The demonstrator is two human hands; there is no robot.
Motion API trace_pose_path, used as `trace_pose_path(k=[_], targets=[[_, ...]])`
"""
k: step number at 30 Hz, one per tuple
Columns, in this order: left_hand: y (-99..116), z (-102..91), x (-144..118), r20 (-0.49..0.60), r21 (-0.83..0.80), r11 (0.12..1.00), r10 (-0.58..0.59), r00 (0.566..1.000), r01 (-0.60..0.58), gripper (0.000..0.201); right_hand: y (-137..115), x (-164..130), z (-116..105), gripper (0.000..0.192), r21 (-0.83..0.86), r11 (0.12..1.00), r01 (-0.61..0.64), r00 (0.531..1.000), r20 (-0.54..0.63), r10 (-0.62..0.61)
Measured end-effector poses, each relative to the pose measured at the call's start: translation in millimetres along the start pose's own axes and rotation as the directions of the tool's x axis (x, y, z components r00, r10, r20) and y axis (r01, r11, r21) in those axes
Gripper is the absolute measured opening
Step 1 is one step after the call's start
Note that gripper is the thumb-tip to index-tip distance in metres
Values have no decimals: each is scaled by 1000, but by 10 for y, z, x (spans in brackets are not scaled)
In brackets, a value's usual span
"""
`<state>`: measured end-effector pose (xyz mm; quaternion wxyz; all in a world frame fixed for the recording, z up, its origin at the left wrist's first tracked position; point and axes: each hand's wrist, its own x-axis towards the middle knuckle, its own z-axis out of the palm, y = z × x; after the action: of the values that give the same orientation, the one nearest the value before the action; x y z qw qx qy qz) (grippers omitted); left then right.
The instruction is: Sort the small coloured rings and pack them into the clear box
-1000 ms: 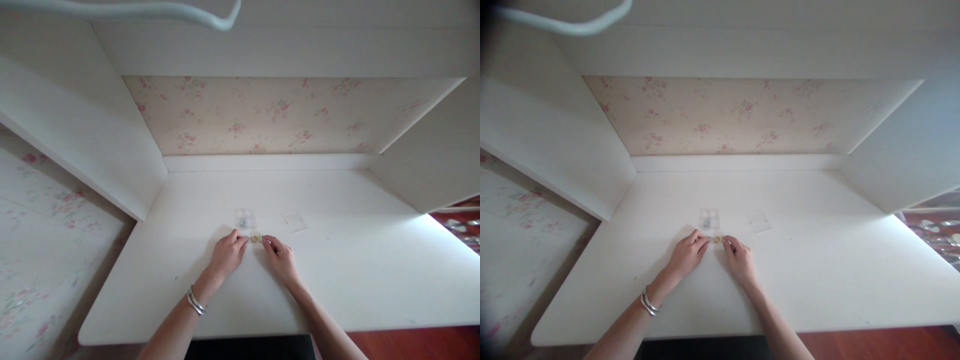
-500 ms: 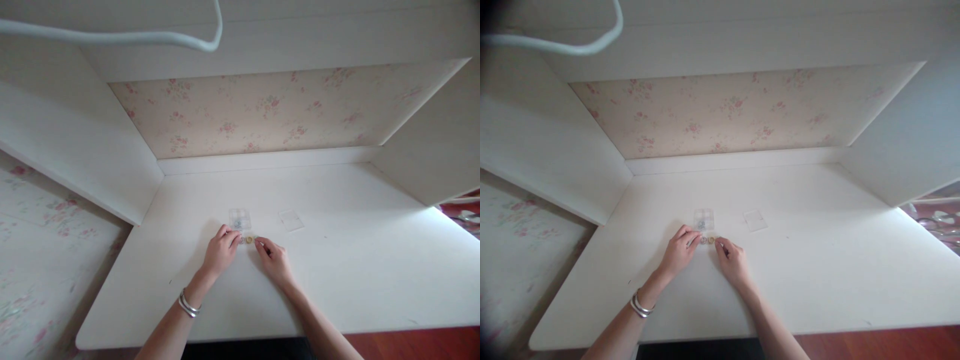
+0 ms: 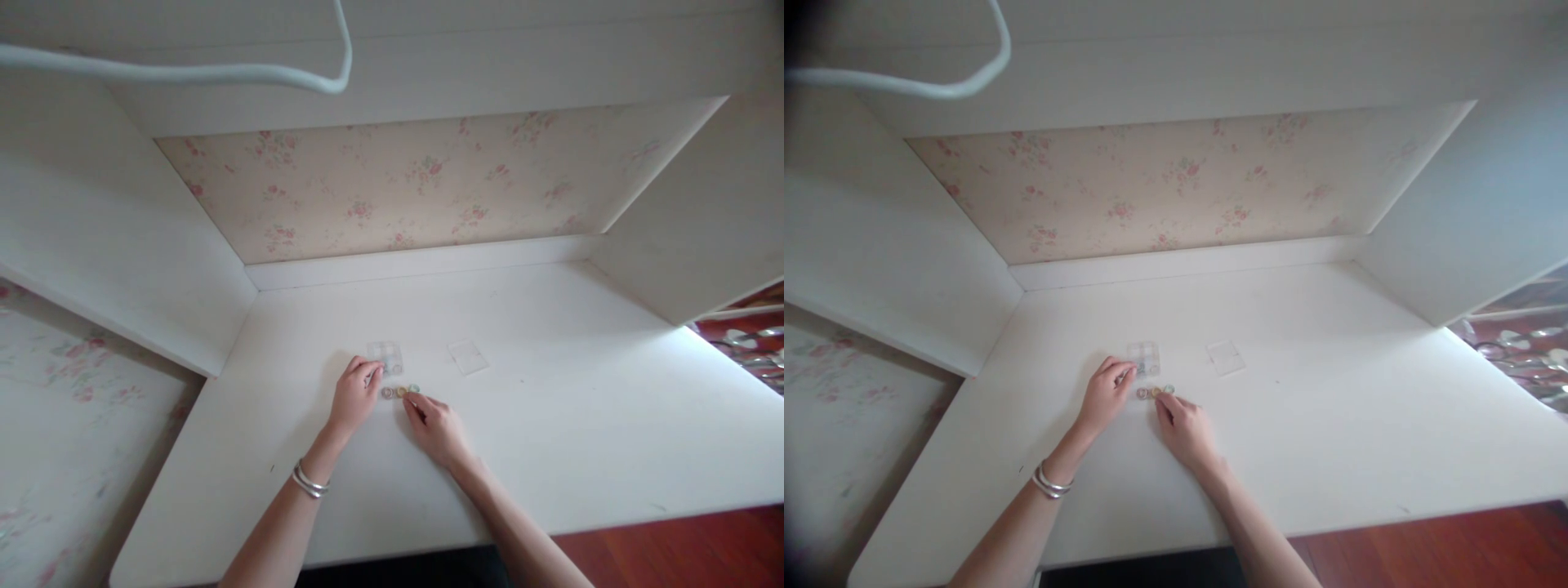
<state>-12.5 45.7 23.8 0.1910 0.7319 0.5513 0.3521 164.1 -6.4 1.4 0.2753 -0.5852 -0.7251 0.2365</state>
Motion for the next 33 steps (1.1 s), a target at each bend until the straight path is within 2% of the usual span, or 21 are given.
trace_pose_path(k=[3,6,13,22,28,33], targets=[[-68,-93,-156,14,-68,996,-58,998,59,23,-152,54,-31,31,-196,980,43,991,130,-17],[-144,-126,-296,32,-116,988,-102,994,105,24,-285,146,-51,31,-338,939,56,981,193,11],[-228,-147,-416,52,-197,969,-138,989,146,25,-385,270,-27,32,-409,905,113,968,252,-7],[-226,-197,-445,71,-253,953,-153,986,166,27,-378,261,-51,32,-257,965,57,990,143,-21],[-216,-196,-474,81,-235,963,-117,990,133,26,-302,486,-152,32,-177,984,-27,999,-22,23],[-222,-191,-506,79,-202,974,-89,993,103,23,-247,644,-125,29,-227,974,-30,1000,-1,30]])
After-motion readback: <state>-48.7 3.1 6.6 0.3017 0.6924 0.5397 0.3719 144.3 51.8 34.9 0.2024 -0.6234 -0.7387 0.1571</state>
